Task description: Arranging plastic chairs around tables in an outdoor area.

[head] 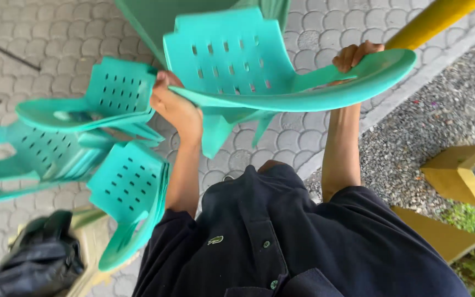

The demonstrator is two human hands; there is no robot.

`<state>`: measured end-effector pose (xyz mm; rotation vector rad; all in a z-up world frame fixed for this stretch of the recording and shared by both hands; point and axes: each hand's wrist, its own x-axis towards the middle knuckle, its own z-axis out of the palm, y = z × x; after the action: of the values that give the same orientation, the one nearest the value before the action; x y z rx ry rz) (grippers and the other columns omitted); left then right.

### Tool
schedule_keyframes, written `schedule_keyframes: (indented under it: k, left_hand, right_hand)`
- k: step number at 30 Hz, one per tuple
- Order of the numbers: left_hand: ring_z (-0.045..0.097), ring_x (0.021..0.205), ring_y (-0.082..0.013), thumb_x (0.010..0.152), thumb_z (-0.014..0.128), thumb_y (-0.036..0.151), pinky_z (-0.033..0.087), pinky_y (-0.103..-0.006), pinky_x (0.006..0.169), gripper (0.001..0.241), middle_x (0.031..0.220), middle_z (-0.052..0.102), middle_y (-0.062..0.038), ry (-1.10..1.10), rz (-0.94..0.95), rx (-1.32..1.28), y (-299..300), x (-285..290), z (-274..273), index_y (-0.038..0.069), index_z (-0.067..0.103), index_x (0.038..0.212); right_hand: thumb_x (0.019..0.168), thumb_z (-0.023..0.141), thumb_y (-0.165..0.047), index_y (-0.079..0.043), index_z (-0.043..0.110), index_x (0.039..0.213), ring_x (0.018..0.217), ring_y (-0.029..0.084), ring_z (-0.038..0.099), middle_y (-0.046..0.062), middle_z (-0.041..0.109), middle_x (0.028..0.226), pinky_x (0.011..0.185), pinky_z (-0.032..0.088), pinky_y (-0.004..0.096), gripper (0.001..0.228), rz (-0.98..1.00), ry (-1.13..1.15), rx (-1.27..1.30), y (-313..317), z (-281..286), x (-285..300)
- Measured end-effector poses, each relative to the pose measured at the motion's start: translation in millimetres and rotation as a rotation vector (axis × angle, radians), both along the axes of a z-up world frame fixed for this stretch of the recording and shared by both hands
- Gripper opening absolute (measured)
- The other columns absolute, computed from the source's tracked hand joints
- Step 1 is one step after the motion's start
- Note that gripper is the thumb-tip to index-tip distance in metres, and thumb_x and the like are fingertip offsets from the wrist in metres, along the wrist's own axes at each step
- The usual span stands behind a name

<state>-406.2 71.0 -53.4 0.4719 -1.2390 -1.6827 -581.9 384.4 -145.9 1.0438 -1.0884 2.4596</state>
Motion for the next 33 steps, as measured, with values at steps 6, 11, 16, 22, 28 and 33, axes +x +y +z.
schedule_keyframes:
  k: [6,11,16,22,28,33]
  left_hand:
    - [0.044,0.068,-0.0157,0.095,0.045,0.025,0.041,-0.0300,0.069,0.034,0.071,0.051,-0.004,-0.061,-0.017,0.199,3.8,-78.1,-66.8,0.004,0.051,0.069]
    - [0.039,0.068,-0.0142,0.095,0.057,0.024,0.035,-0.0294,0.069,0.033,0.070,0.044,-0.002,-0.263,0.154,0.247,51.0,-187.5,-117.4,0.011,0.049,0.066]
    - [0.044,0.062,-0.0140,0.088,0.062,0.037,0.039,-0.0293,0.062,0.035,0.064,0.049,-0.003,-0.347,0.110,0.308,84.6,-299.2,-159.5,0.015,0.054,0.062]
    - [0.044,0.051,-0.0132,0.089,0.054,0.031,0.035,-0.0261,0.056,0.036,0.052,0.047,-0.003,-0.290,0.073,0.307,125.4,-429.0,-195.9,0.017,0.047,0.057]
    - [0.044,0.049,-0.0125,0.087,0.056,0.031,0.037,-0.0267,0.055,0.034,0.051,0.048,-0.001,-0.260,0.086,0.410,154.2,-567.7,-191.9,0.018,0.050,0.056]
    - [0.042,0.052,-0.0153,0.089,0.056,0.026,0.034,-0.0269,0.058,0.040,0.051,0.042,-0.005,-0.155,-0.009,0.468,146.0,-704.8,-227.0,0.014,0.041,0.054]
  right_hand:
    - [0.104,0.050,-0.038,-0.017,0.047,0.074,0.049,0.013,0.039,-0.003,0.031,0.050,0.049,0.032,0.031,0.037,-0.237,-0.565,-0.101,28.4,-65.2,-60.0]
    - [0.083,0.063,-0.028,-0.020,0.028,0.047,0.038,0.016,0.019,0.000,0.018,0.042,0.042,0.015,0.034,0.051,-0.299,-1.018,-0.190,87.0,-101.3,-128.6]
    - [0.079,0.070,-0.006,-0.018,0.042,0.067,0.043,0.014,0.037,-0.003,0.032,0.051,0.044,0.030,0.026,0.033,-0.472,-1.080,-0.422,125.2,-93.7,-214.5]
    - [0.076,0.070,-0.011,-0.018,0.041,0.058,0.042,0.013,0.041,-0.001,0.036,0.049,0.044,0.033,0.027,0.035,-0.661,-1.144,-0.287,151.6,-41.9,-311.7]
    - [0.084,0.067,-0.017,-0.018,0.048,0.059,0.043,0.012,0.042,-0.002,0.038,0.052,0.045,0.033,0.026,0.031,-0.685,-1.102,-0.199,186.7,-88.3,-459.4]
    - [0.080,0.069,-0.009,-0.020,0.038,0.058,0.044,0.012,0.032,-0.002,0.027,0.053,0.047,0.027,0.027,0.039,-0.725,-1.015,-0.207,178.3,-94.2,-592.6]
